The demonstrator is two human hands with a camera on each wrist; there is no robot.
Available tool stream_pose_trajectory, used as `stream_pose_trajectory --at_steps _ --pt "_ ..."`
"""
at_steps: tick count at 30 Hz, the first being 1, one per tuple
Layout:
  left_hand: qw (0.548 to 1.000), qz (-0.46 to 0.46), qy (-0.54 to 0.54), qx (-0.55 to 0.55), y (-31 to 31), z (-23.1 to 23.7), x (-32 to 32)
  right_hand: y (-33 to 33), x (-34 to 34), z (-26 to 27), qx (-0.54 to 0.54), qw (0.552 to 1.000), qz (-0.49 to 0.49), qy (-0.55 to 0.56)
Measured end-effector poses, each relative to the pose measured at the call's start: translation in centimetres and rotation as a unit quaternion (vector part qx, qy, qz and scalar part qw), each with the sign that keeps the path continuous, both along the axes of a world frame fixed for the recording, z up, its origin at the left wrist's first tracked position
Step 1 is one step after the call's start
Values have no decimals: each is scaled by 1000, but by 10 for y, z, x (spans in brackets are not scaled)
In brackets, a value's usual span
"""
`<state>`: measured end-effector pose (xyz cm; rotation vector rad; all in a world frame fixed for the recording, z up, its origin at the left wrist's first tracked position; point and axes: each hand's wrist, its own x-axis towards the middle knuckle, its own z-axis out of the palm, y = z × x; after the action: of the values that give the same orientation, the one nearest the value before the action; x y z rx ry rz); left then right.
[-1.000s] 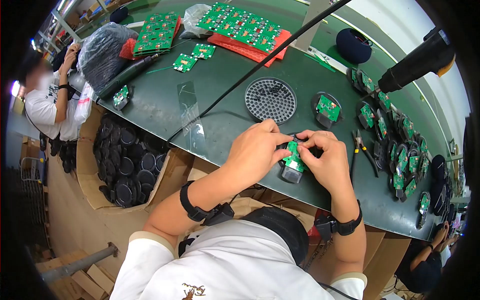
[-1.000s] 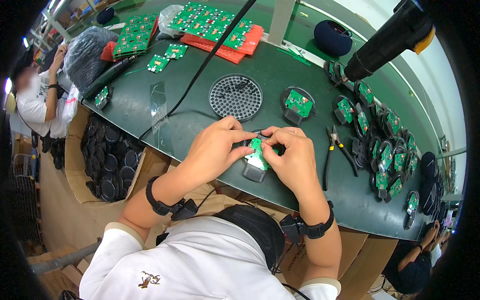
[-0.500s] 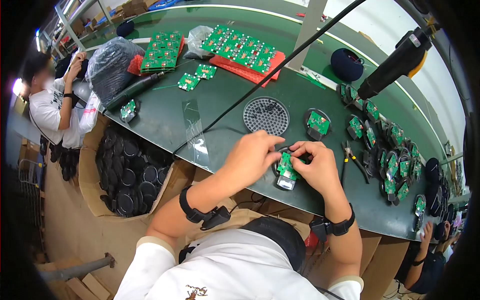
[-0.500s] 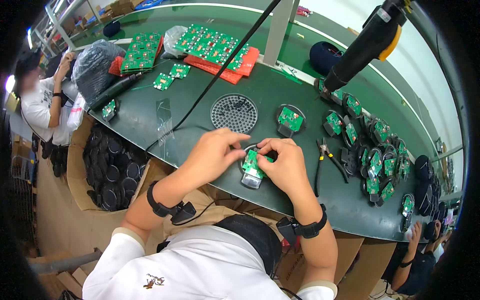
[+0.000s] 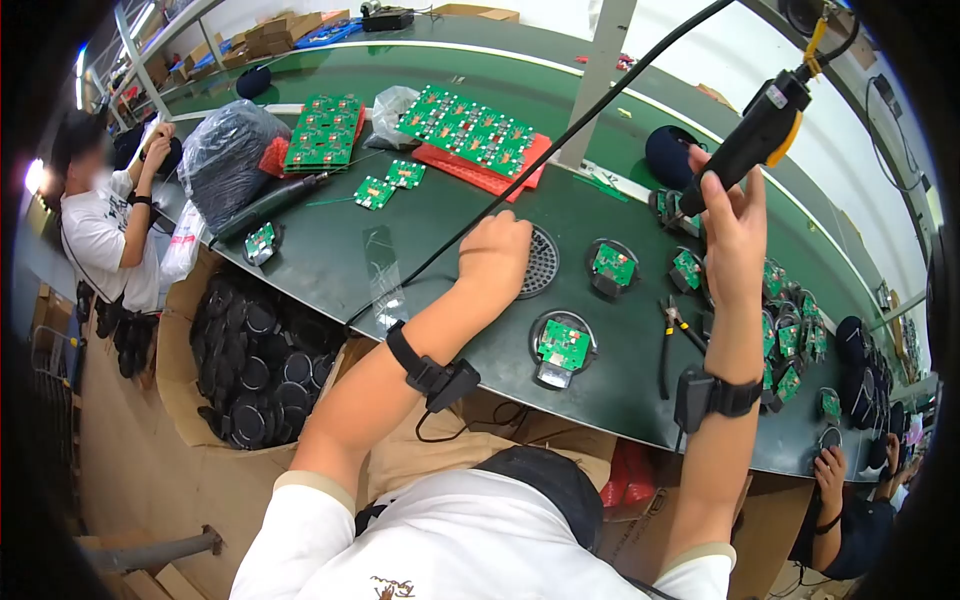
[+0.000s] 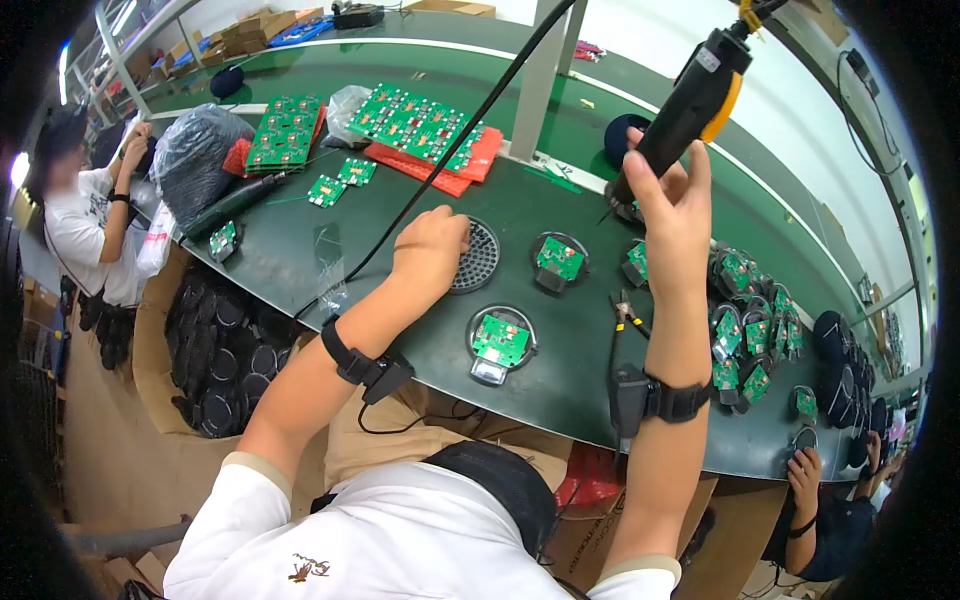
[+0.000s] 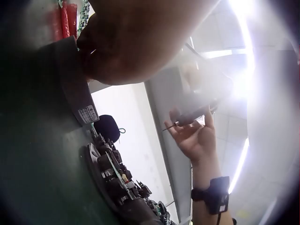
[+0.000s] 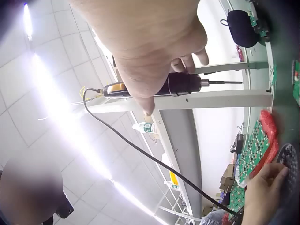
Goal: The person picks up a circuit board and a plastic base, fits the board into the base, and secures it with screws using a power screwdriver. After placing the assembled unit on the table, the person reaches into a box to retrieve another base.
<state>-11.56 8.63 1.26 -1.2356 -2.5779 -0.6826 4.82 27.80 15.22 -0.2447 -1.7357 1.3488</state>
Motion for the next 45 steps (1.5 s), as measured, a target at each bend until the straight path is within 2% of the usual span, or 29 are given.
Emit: stream_pose_trajectory --at_steps 2,5,7,8,10,11,13,17,21,24,28,32,34,35,37,38,41,45 --pt "1000 6 -2 8 1 -6 -2 1 -9 13 -20 994 75 77" --pt "995 -15 32 97 -7 -3 4 4 -13 21 -24 985 116 124" --pt "983 -73 -80 148 -17 16 18 -3 -14 27 2 990 76 118" --pt "982 -79 -76 153 -23 26 25 -1 -12 26 10 988 94 123" --pt "946 -131 -244 168 -33 42 39 -6 -7 28 15 990 95 107" --pt "946 -134 -242 169 -35 42 42 -13 -6 31 18 990 93 109" --pt "920 -157 -302 195 -38 42 47 -25 -2 34 -33 976 153 153" --pt "886 -164 -375 219 -42 45 54 -34 3 25 -37 977 154 145" --pt "882 -158 -388 215 -47 48 60 -46 10 17 -41 974 186 125" --pt "878 -168 -389 222 -50 44 62 -52 19 29 -87 927 337 139" --pt "858 -163 -431 225 -52 39 63 -48 24 36 -87 939 315 111" --pt "853 -165 -441 227 -52 44 65 -39 22 45 -16 952 299 69" --pt "850 -169 -440 234 -50 46 66 -32 21 49 -121 915 379 60" --pt "848 -171 -441 240 -50 46 68 -37 19 47 -124 915 381 58" --pt "852 -179 -428 243 -50 45 69 -54 13 41 -62 969 239 23" --pt "856 -190 -413 245 -50 45 70 -60 14 38 -91 972 215 13" --pt "854 -191 -417 244 -51 43 73 -65 15 23 -137 963 227 39" --pt "849 -194 -415 263 -50 36 78 -84 10 9 -138 972 180 60"
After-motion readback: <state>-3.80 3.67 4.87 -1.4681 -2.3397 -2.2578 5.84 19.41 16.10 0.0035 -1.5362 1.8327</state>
